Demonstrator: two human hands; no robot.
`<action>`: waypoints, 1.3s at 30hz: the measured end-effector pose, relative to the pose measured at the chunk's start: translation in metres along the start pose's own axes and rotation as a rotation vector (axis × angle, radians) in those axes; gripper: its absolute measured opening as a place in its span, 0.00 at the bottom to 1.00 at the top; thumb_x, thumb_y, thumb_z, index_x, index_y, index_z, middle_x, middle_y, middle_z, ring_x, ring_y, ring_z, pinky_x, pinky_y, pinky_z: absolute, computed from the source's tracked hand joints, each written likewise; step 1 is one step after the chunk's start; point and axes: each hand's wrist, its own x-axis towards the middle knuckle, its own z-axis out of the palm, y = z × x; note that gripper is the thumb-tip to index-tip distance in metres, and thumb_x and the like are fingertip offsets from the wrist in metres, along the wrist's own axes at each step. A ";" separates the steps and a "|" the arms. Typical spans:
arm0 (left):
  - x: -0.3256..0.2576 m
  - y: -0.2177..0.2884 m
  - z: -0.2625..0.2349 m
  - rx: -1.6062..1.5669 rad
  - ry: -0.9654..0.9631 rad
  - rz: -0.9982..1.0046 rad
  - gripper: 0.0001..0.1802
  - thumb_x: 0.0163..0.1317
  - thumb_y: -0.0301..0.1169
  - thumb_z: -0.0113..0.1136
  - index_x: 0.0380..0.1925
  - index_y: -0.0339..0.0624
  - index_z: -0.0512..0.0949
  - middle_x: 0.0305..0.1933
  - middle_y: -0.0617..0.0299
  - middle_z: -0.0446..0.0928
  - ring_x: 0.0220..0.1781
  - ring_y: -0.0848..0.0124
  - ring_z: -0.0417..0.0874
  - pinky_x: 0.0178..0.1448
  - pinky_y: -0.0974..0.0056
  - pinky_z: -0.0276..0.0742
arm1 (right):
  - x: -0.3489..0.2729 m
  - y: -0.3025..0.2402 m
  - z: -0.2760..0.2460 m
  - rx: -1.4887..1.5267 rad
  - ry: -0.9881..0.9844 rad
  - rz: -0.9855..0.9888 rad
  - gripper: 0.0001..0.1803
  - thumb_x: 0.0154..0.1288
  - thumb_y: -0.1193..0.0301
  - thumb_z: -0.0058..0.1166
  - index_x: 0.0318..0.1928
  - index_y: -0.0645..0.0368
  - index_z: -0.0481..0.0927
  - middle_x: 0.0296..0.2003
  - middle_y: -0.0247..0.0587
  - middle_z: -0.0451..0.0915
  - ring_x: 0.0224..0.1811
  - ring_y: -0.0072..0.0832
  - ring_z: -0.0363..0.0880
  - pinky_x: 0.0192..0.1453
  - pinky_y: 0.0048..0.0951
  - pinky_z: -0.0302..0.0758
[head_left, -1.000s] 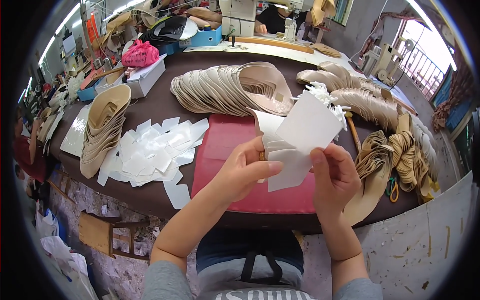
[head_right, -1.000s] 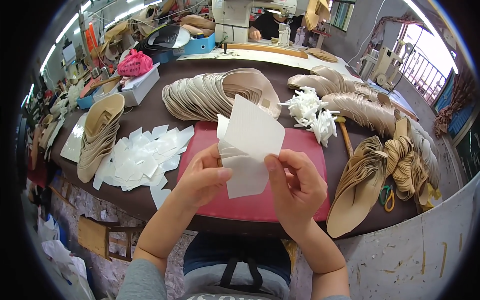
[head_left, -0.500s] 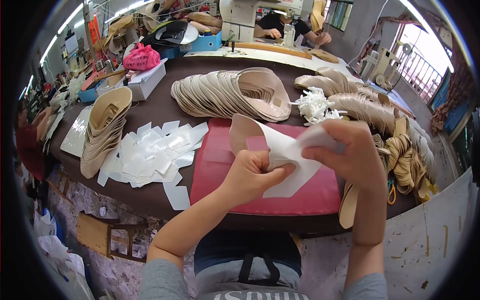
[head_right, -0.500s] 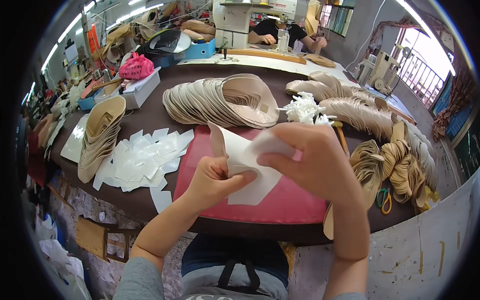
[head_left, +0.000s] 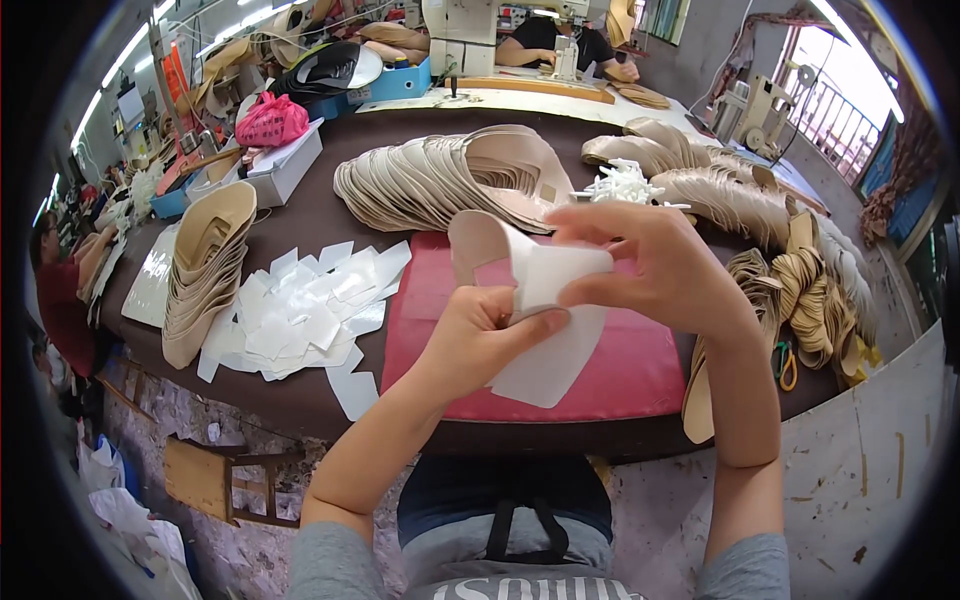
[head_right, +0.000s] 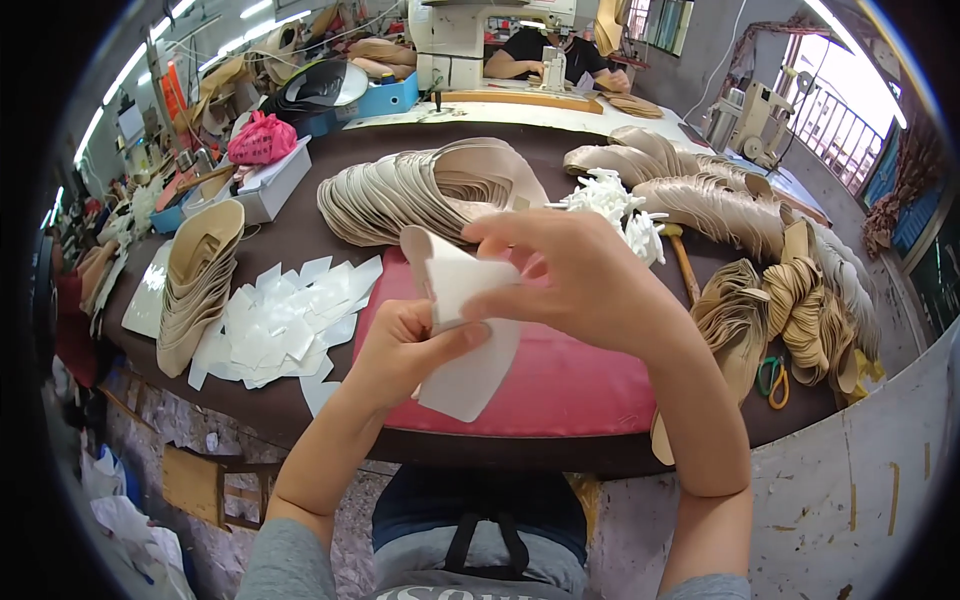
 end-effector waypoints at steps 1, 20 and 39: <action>0.000 -0.002 -0.001 -0.015 0.032 0.013 0.10 0.58 0.29 0.67 0.27 0.32 0.81 0.21 0.63 0.79 0.18 0.79 0.73 0.21 0.77 0.67 | -0.006 0.009 0.007 0.219 0.053 0.102 0.08 0.54 0.77 0.63 0.37 0.62 0.84 0.25 0.35 0.80 0.22 0.20 0.69 0.28 0.20 0.67; 0.004 -0.006 0.000 0.246 0.280 0.024 0.11 0.57 0.28 0.64 0.37 0.30 0.81 0.29 0.55 0.82 0.27 0.73 0.81 0.29 0.74 0.76 | -0.047 0.023 0.090 0.776 0.468 0.301 0.04 0.61 0.76 0.59 0.34 0.65 0.83 0.28 0.34 0.81 0.26 0.16 0.69 0.31 0.14 0.65; -0.122 0.011 -0.053 0.212 0.507 0.139 0.15 0.53 0.37 0.66 0.37 0.40 0.82 0.29 0.63 0.83 0.32 0.70 0.82 0.42 0.69 0.76 | -0.067 -0.097 0.107 0.185 0.368 0.158 0.04 0.53 0.80 0.60 0.31 0.65 0.81 0.26 0.38 0.78 0.26 0.28 0.72 0.34 0.25 0.70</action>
